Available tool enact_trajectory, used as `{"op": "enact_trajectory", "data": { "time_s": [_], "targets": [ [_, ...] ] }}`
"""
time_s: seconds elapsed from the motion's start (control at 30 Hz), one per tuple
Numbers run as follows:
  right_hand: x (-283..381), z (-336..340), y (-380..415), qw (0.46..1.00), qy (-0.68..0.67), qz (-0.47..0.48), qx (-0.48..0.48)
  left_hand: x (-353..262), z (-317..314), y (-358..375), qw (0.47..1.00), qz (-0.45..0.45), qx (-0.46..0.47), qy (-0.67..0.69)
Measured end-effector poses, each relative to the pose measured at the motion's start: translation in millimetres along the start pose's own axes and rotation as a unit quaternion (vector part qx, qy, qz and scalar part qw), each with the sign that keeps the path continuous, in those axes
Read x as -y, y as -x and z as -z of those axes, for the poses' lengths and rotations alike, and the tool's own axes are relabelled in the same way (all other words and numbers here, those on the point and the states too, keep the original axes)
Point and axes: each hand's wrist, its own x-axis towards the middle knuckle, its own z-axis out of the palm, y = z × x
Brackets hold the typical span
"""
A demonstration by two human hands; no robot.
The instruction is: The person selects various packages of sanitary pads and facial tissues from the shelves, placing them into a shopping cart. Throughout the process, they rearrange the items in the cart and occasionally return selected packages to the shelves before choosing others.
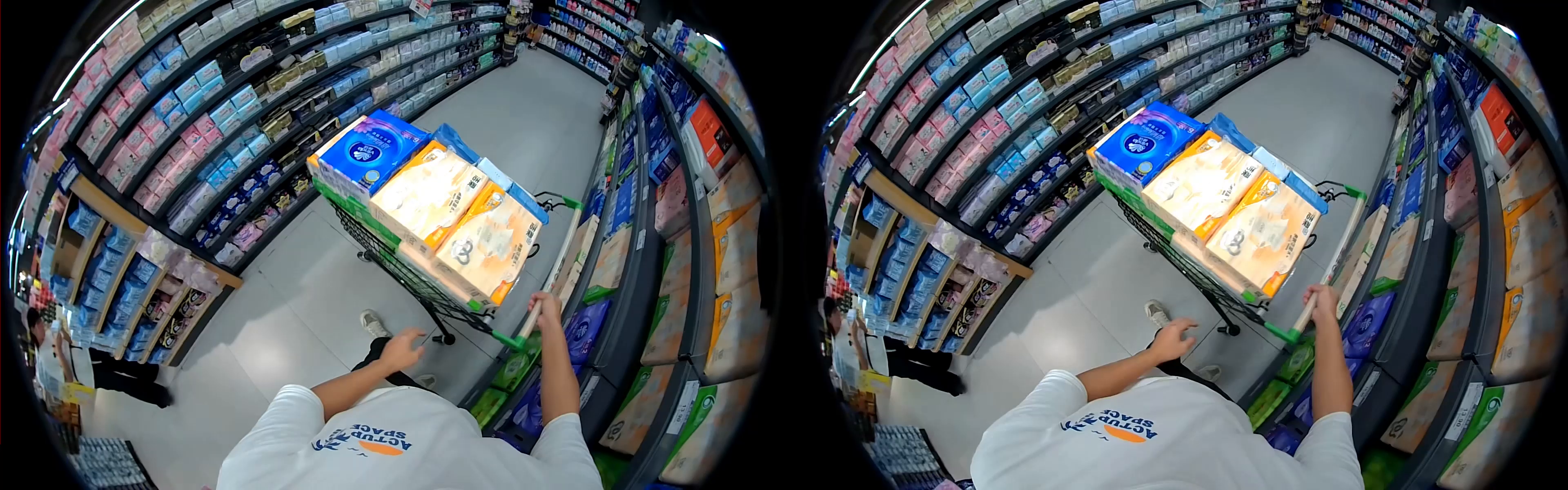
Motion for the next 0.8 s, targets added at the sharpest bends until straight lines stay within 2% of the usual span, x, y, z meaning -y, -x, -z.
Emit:
{"op": "enact_trajectory", "data": {
  "time_s": [0.03,0.07,0.1,0.13,0.17,0.23,0.27,0.3,0.33,0.37,0.43,0.47,0.53,0.6,0.63,0.67,0.7,0.73,0.77,0.8],
  "targets": [
    [8,7,-17,1.0,0.017,0.017,-0.014,47,1,6,0.996,0.081,0.014,0.026],
    [15,14,-34,0.999,0.033,0.033,-0.027,64,20,21,0.99,0.141,-0.011,-0.017],
    [25,18,-43,0.996,0.056,0.05,-0.037,114,28,40,0.985,0.155,-0.032,-0.067],
    [37,20,-54,0.994,0.08,0.067,-0.045,170,40,59,0.961,0.263,0.007,-0.081],
    [44,26,-76,0.99,0.104,0.079,-0.057,208,55,91,0.939,0.327,-0.009,-0.109],
    [66,21,-90,0.976,0.159,0.115,-0.09,248,91,159,0.894,0.423,-0.044,-0.142],
    [73,29,-114,0.965,0.214,0.123,-0.09,242,107,186,0.862,0.485,-0.066,-0.133],
    [73,38,-148,0.928,0.287,0.187,-0.143,243,116,214,0.857,0.491,-0.098,-0.123],
    [72,47,-174,0.795,0.477,0.299,-0.226,273,115,243,0.831,0.537,-0.117,-0.081],
    [71,33,-162,0.799,0.477,0.291,-0.223,268,116,262,0.82,0.552,-0.144,-0.044],
    [85,-6,-108,0.708,0.539,0.324,-0.321,246,113,285,0.797,0.571,-0.193,0.031],
    [77,-12,-94,0.709,0.538,0.319,-0.324,244,107,291,0.79,0.576,-0.202,0.054],
    [64,-17,-67,0.643,0.496,0.483,-0.328,243,98,281,0.786,0.577,-0.208,0.077],
    [24,-27,-20,0.65,0.46,0.513,-0.319,244,93,261,0.79,0.564,-0.202,0.132],
    [-5,-28,6,0.735,0.441,0.44,-0.268,256,96,243,0.788,0.546,-0.224,0.174],
    [-55,-19,14,0.757,0.428,0.443,-0.219,264,99,218,0.784,0.528,-0.244,0.218],
    [-103,-16,33,0.8,0.438,0.385,-0.142,259,108,188,0.774,0.513,-0.262,0.262],
    [-137,-32,69,0.86,0.415,0.286,-0.073,261,117,160,0.778,0.478,-0.271,0.304],
    [-183,-37,88,0.91,0.356,0.213,0.006,252,128,128,0.779,0.451,-0.284,0.329],
    [-227,-43,99,0.878,0.445,0.168,0.051,240,140,98,0.773,0.425,-0.299,0.364]
  ]
}}
